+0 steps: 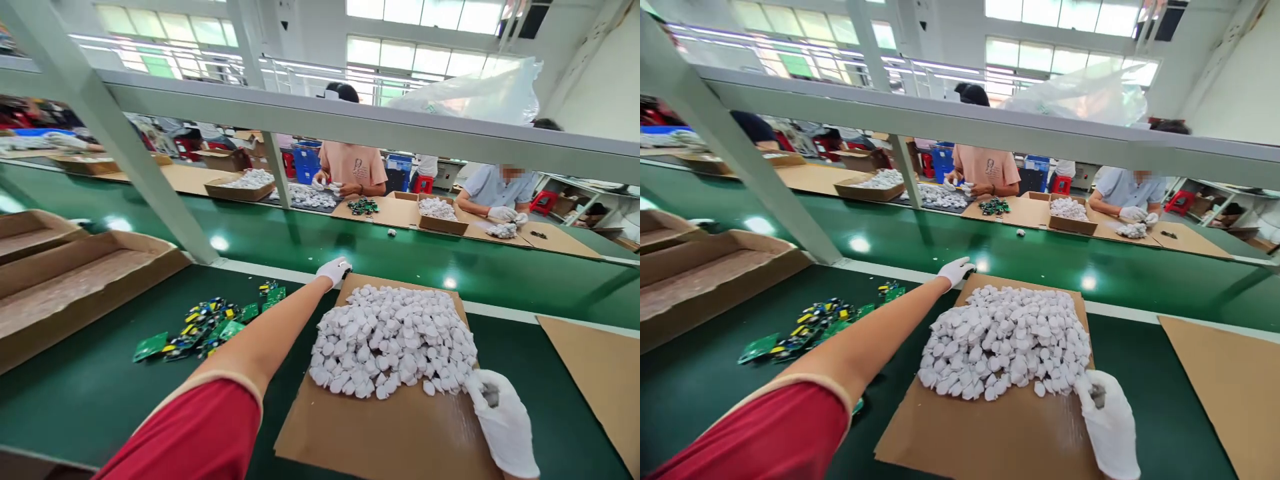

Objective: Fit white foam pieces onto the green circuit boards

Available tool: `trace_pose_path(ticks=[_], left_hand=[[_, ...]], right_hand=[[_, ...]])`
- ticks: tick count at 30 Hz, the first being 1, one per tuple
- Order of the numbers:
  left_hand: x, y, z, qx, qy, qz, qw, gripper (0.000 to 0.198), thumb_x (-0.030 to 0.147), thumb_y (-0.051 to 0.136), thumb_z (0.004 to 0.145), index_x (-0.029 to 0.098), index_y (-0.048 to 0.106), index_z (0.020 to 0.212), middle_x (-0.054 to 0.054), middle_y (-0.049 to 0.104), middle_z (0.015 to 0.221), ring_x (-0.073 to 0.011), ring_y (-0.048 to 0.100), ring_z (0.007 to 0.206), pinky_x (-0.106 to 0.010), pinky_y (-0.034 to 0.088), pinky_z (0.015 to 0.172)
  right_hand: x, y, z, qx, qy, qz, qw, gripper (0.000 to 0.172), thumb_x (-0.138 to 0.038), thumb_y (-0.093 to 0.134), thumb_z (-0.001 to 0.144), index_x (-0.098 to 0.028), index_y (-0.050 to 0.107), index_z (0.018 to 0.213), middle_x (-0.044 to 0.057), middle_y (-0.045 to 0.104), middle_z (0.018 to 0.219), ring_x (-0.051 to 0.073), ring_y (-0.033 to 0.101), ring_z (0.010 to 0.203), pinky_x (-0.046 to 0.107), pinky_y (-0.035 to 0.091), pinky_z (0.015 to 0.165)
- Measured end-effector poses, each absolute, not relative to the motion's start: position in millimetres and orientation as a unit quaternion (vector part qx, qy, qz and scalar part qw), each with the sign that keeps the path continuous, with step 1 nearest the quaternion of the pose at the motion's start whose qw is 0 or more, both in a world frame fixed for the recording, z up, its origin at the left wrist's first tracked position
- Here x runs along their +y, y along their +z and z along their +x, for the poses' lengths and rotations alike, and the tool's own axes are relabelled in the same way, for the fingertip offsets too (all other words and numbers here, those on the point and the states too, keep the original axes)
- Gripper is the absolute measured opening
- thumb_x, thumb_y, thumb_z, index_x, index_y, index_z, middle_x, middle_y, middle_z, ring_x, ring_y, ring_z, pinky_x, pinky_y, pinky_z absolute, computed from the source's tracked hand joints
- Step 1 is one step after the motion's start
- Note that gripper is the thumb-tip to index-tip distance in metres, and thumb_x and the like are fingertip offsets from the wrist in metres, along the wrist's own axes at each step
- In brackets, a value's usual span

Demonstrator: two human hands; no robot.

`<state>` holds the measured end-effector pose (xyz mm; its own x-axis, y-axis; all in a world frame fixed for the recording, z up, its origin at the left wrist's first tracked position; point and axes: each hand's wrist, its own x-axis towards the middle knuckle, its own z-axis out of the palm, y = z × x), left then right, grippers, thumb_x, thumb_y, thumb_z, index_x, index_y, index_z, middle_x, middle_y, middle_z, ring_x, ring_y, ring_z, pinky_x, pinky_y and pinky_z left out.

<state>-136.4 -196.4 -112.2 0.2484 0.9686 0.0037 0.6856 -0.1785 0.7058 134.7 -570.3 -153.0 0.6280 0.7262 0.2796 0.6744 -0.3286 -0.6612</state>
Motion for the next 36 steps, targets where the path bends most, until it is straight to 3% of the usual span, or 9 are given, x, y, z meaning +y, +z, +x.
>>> trace_pose_path(ticks=[4, 9, 12, 16, 20, 24, 30, 33, 36], left_hand=[[-205.6, -106.7, -150.3, 0.568, 0.19, 0.752, 0.276, 0.054, 0.042, 0.048, 0.084, 0.011, 0.044, 0.128, -0.016, 0.048, 0.131, -0.0246, 0.049, 0.116, -0.04, 0.035, 0.099], [-240.9, -80.2, -197.1, 0.49, 0.097, 0.824, 0.266, 0.048, 0.032, 0.054, 0.075, 0.017, 0.055, 0.121, -0.006, 0.058, 0.123, -0.0214, 0.053, 0.113, -0.026, 0.037, 0.096], [-270.8, -66.4, -237.1, 0.471, 0.039, 0.849, 0.236, 0.043, 0.034, 0.059, 0.068, 0.023, 0.063, 0.109, -0.006, 0.06, 0.12, -0.026, 0.05, 0.116, -0.035, 0.033, 0.101], [-307.8, -65.6, -277.5, 0.471, -0.03, 0.867, 0.16, 0.05, 0.029, 0.071, 0.053, 0.021, 0.066, 0.102, -0.012, 0.054, 0.127, -0.037, 0.03, 0.129, -0.055, 0.01, 0.105], [-324.6, -75.7, -291.8, 0.479, -0.088, 0.871, 0.068, 0.053, 0.036, 0.066, 0.062, 0.024, 0.06, 0.113, -0.012, 0.043, 0.137, -0.0344, 0.026, 0.132, -0.056, 0.01, 0.105], [-323.6, -81.1, -291.8, 0.498, -0.06, 0.863, 0.057, 0.041, 0.038, 0.062, 0.066, 0.025, 0.064, 0.105, -0.007, 0.046, 0.136, -0.0323, 0.029, 0.131, -0.052, 0.018, 0.104], [-321.2, -84.0, -293.1, 0.5, 0.02, 0.865, 0.041, 0.015, 0.032, 0.061, 0.066, 0.023, 0.068, 0.076, -0.006, 0.061, 0.119, -0.0307, 0.04, 0.125, -0.05, 0.018, 0.105], [-325.9, -77.6, -290.5, 0.552, 0.133, 0.815, 0.115, 0.015, 0.037, 0.062, 0.065, 0.024, 0.064, 0.07, -0.004, 0.068, 0.103, -0.0278, 0.057, 0.105, -0.042, 0.036, 0.097], [-344.7, -63.3, -275.1, 0.589, 0.27, 0.711, 0.272, 0.023, 0.044, 0.064, 0.063, 0.022, 0.061, 0.073, -0.002, 0.07, 0.09, -0.0244, 0.063, 0.086, -0.037, 0.046, 0.084]], right_hand=[[-571.5, -144.3, 132.7, -0.438, -0.004, -0.815, 0.378, 0.042, -0.057, 0.058, 0.067, -0.019, 0.056, 0.085, 0.008, 0.064, 0.077, 0.022, 0.061, 0.064, 0.035, 0.051, 0.058], [-585.5, -141.0, 135.9, -0.346, 0.095, -0.811, 0.462, 0.037, -0.053, 0.061, 0.067, -0.027, 0.056, 0.094, 0.011, 0.068, 0.089, 0.025, 0.067, 0.073, 0.032, 0.056, 0.058], [-595.4, -157.2, 136.5, -0.427, 0.129, -0.783, 0.433, 0.037, -0.049, 0.055, 0.075, -0.027, 0.058, 0.105, 0.009, 0.07, 0.095, 0.024, 0.069, 0.073, 0.03, 0.058, 0.056], [-597.1, -181.7, 121.8, -0.624, 0.095, -0.716, 0.299, 0.033, -0.043, 0.057, 0.074, -0.029, 0.068, 0.101, 0.004, 0.071, 0.097, 0.027, 0.068, 0.077, 0.037, 0.058, 0.065], [-598.0, -185.7, 109.0, -0.708, -0.02, -0.676, 0.204, 0.038, -0.041, 0.059, 0.073, -0.033, 0.065, 0.11, 0.0, 0.065, 0.111, 0.029, 0.066, 0.084, 0.04, 0.056, 0.067], [-607.1, -174.0, 101.5, -0.708, -0.141, -0.678, 0.136, 0.045, -0.041, 0.053, 0.077, -0.028, 0.058, 0.12, 0.002, 0.062, 0.118, 0.031, 0.061, 0.1, 0.042, 0.053, 0.076], [-628.0, -151.8, 63.0, -0.694, -0.069, -0.709, 0.102, 0.069, -0.048, 0.051, 0.079, -0.019, 0.034, 0.138, 0.01, 0.034, 0.143, 0.034, 0.043, 0.121, 0.048, 0.042, 0.093], [-629.8, -143.0, 63.1, -0.686, -0.049, -0.72, 0.088, 0.064, -0.044, 0.05, 0.081, -0.024, 0.032, 0.139, 0.006, 0.039, 0.141, 0.033, 0.035, 0.127, 0.052, 0.03, 0.102], [-628.8, -137.9, 61.7, -0.665, -0.045, -0.74, 0.09, 0.063, -0.045, 0.049, 0.081, -0.022, 0.034, 0.138, 0.008, 0.041, 0.14, 0.034, 0.03, 0.13, 0.056, 0.026, 0.103]])
